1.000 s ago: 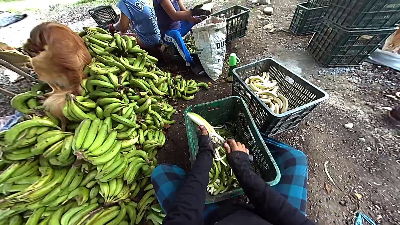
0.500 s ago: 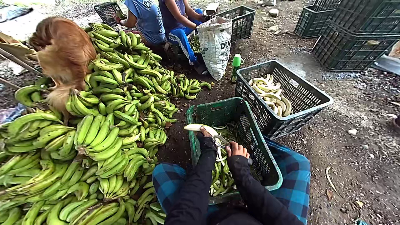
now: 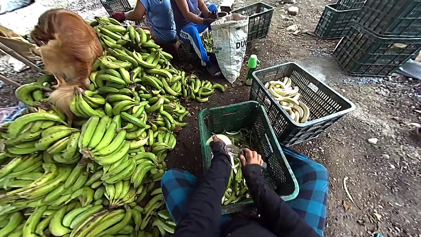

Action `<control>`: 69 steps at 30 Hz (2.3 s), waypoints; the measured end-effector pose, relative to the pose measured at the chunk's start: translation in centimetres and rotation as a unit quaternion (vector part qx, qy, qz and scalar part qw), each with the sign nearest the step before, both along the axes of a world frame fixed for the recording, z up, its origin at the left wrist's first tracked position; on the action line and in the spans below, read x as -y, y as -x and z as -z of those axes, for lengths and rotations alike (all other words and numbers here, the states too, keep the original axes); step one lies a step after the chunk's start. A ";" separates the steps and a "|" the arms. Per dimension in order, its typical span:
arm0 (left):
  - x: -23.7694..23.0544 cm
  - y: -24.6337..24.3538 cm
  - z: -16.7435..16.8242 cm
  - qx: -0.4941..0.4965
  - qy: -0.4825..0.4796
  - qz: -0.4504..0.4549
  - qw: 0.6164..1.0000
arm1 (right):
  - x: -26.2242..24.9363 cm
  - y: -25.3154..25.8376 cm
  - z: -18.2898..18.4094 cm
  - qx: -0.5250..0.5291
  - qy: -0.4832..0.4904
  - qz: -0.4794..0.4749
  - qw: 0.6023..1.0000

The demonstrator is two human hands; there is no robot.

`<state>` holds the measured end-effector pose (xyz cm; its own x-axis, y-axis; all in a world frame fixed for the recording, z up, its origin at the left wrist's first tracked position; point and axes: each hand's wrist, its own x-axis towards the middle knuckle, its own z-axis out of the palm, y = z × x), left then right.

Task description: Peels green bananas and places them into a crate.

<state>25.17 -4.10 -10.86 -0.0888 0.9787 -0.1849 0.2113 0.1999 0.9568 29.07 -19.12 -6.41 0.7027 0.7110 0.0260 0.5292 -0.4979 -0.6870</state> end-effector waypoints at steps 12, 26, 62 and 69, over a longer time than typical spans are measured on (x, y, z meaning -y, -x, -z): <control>3.6 4.7 -6.2 0.305 0.106 0.298 0.898 | -5.2 -8.7 -3.8 0.020 0.036 -0.141 0.989; 4.9 5.3 -7.2 0.287 0.065 0.286 0.912 | -5.5 -9.2 -5.2 -0.090 0.205 -0.090 0.970; -5.8 30.7 -5.6 -0.205 -0.139 0.032 0.968 | 6.2 -5.8 8.7 0.038 0.302 -0.425 0.853; -3.9 38.7 8.6 -0.455 0.305 0.097 0.831 | 4.7 -3.2 5.6 -0.014 0.359 -0.400 0.843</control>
